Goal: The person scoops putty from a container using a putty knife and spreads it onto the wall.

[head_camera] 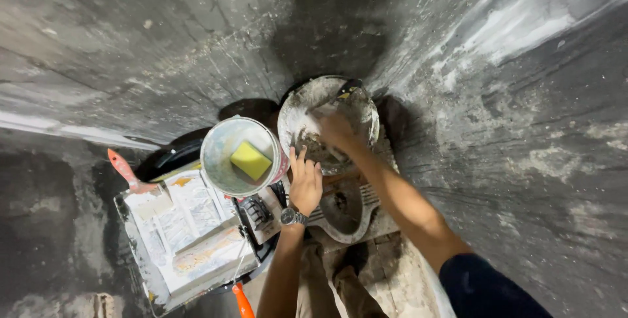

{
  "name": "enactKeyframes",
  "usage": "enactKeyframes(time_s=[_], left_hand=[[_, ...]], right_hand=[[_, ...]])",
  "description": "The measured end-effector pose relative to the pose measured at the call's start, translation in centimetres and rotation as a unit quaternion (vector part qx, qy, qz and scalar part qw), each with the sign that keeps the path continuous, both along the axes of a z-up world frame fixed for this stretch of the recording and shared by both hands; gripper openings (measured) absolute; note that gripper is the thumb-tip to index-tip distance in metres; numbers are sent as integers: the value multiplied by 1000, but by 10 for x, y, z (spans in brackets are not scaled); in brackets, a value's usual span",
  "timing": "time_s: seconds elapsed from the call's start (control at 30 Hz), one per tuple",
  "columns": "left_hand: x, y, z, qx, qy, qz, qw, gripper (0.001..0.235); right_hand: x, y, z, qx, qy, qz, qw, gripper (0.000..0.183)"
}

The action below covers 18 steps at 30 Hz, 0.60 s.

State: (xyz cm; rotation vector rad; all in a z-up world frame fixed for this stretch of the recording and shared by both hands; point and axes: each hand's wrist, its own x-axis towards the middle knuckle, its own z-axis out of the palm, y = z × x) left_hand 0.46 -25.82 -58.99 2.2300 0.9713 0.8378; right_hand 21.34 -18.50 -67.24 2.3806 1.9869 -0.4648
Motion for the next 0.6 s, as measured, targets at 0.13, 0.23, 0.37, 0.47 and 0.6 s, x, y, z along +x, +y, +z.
enactKeyframes(time_s=[0.13, 0.23, 0.37, 0.47, 0.6], left_hand=[[-2, -1, 1, -13, 11, 11, 1000, 19], [-3, -1, -2, -15, 14, 9, 1000, 17], [-2, 2, 4, -39, 19, -1, 999, 17], [-3, -2, 5, 6, 20, 8, 1000, 15], [-3, -1, 5, 8, 24, 19, 999, 15]], right_hand=[[27, -1, 86, 92, 155, -10, 983, 38], [30, -10, 86, -5, 125, -89, 988, 41], [20, -28, 21, -35, -19, -45, 998, 24], [4, -25, -37, 94, -37, 24, 995, 17], [-16, -14, 46, -12, -69, 77, 995, 73]])
